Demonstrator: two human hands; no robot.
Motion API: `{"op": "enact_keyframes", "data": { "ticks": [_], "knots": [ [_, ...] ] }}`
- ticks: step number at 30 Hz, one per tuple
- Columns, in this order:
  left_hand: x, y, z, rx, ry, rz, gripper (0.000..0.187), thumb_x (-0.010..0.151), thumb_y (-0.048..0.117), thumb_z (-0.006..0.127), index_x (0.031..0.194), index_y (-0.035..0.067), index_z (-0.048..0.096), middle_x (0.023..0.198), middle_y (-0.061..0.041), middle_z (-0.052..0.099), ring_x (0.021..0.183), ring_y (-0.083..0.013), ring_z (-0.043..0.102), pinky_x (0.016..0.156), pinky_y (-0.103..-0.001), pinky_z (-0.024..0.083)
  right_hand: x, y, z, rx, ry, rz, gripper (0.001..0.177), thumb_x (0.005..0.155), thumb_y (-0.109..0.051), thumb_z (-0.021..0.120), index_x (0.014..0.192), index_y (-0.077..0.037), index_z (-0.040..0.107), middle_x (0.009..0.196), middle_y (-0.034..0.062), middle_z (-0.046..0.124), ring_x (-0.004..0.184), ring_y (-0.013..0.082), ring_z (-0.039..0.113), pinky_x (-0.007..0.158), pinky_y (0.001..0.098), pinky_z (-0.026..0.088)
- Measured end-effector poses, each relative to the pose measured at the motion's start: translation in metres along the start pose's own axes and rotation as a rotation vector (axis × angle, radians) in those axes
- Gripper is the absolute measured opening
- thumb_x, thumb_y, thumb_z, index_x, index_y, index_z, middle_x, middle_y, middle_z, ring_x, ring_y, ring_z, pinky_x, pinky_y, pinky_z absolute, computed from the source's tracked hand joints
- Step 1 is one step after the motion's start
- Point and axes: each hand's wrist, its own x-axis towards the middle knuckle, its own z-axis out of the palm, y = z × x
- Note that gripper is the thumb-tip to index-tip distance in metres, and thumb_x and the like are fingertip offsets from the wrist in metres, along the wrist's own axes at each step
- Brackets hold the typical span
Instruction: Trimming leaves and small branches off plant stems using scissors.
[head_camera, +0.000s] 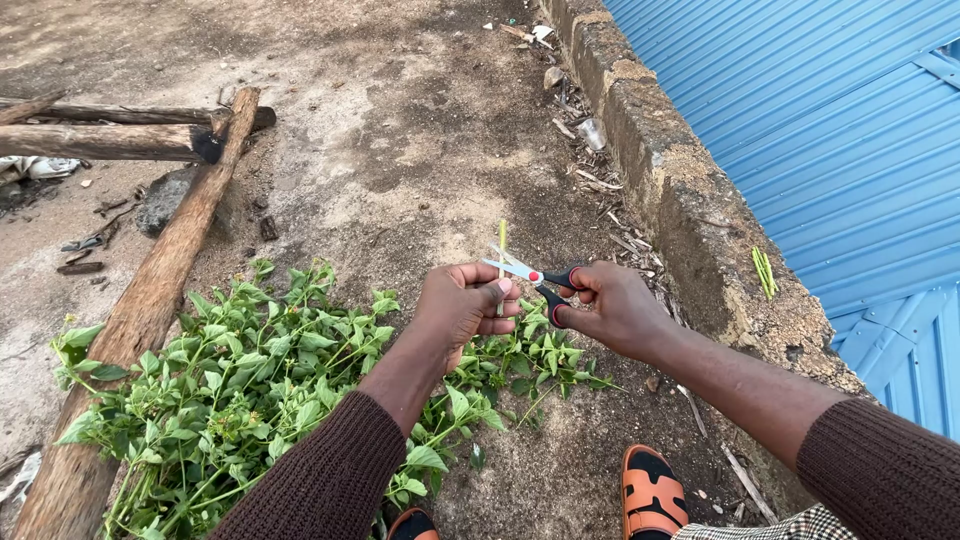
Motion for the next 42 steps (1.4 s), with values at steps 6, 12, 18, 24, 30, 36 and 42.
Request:
{"op": "enact_keyframes", "data": {
  "ticks": [6, 12, 18, 24, 30, 36, 42],
  "knots": [
    [0.003, -0.003, 0.000, -0.029, 0.001, 0.018, 0.022, 0.091, 0.002, 0.066, 0.112, -0.005, 0.068, 0.097, -0.017, 0.076, 0.075, -0.0175, 0.074, 0.062, -0.028, 0.067, 0.000, -0.009, -0.001, -0.092, -0.148, 0.192, 0.026, 0.087, -0.034, 0.078, 0.090, -0.008, 0.076, 0.073, 0.0040, 0.059, 0.062, 0.0161, 0.054, 0.056, 0.0357, 0.043],
    [0.005, -0.004, -0.003, -0.036, 0.067, 0.009, 0.021, 0.088, 0.000, 0.071, 0.108, -0.006, 0.068, 0.087, -0.012, 0.069, 0.067, -0.0150, 0.068, 0.054, -0.026, 0.064, 0.005, 0.008, 0.004, 0.039, -0.136, 0.138, 0.021, 0.086, -0.026, 0.073, 0.082, -0.006, 0.073, 0.082, 0.0023, 0.063, 0.063, 0.0123, 0.052, 0.056, 0.0326, 0.043],
    [0.007, -0.006, -0.004, -0.047, 0.072, 0.028, 0.021, 0.085, -0.003, 0.074, 0.104, -0.005, 0.066, 0.083, -0.012, 0.068, 0.064, -0.0149, 0.066, 0.052, -0.026, 0.063, 0.004, 0.018, 0.012, -0.033, -0.024, -0.059, 0.023, 0.080, -0.025, 0.076, 0.086, -0.005, 0.068, 0.084, 0.0043, 0.060, 0.071, 0.0144, 0.054, 0.063, 0.0313, 0.046],
    [0.002, -0.003, -0.001, -0.021, 0.055, 0.032, 0.020, 0.087, 0.001, 0.073, 0.105, -0.006, 0.068, 0.084, -0.010, 0.069, 0.065, -0.0128, 0.067, 0.054, -0.025, 0.064, 0.005, 0.010, 0.012, -0.025, 0.001, -0.037, 0.026, 0.080, -0.029, 0.076, 0.091, -0.006, 0.068, 0.084, 0.0040, 0.059, 0.075, 0.0156, 0.054, 0.066, 0.0325, 0.046],
    [0.003, -0.003, -0.002, -0.012, 0.035, 0.031, 0.022, 0.086, -0.001, 0.073, 0.106, -0.006, 0.068, 0.085, -0.011, 0.069, 0.064, -0.0128, 0.067, 0.053, -0.025, 0.063, 0.004, 0.012, 0.008, -0.127, -0.049, -0.026, 0.030, 0.079, -0.036, 0.078, 0.088, -0.009, 0.069, 0.083, 0.0044, 0.058, 0.075, 0.0173, 0.053, 0.065, 0.0349, 0.044],
    [-0.001, 0.001, 0.000, 0.030, 0.023, 0.021, 0.023, 0.084, -0.002, 0.075, 0.104, -0.007, 0.065, 0.085, -0.015, 0.071, 0.060, -0.0145, 0.066, 0.047, -0.025, 0.059, 0.002, -0.007, -0.006, -0.190, -0.120, -0.011, 0.039, 0.077, -0.044, 0.081, 0.076, -0.008, 0.067, 0.076, 0.0036, 0.055, 0.066, 0.0178, 0.051, 0.058, 0.0382, 0.042],
    [0.002, -0.003, 0.000, 0.105, 0.011, 0.032, 0.023, 0.083, -0.002, 0.075, 0.104, -0.007, 0.066, 0.085, -0.015, 0.071, 0.061, -0.0137, 0.066, 0.046, -0.024, 0.059, 0.005, -0.003, -0.002, -0.244, -0.168, 0.005, 0.039, 0.079, -0.044, 0.082, 0.069, -0.009, 0.069, 0.072, 0.0035, 0.058, 0.061, 0.0168, 0.050, 0.055, 0.0385, 0.042]
  ]
}}
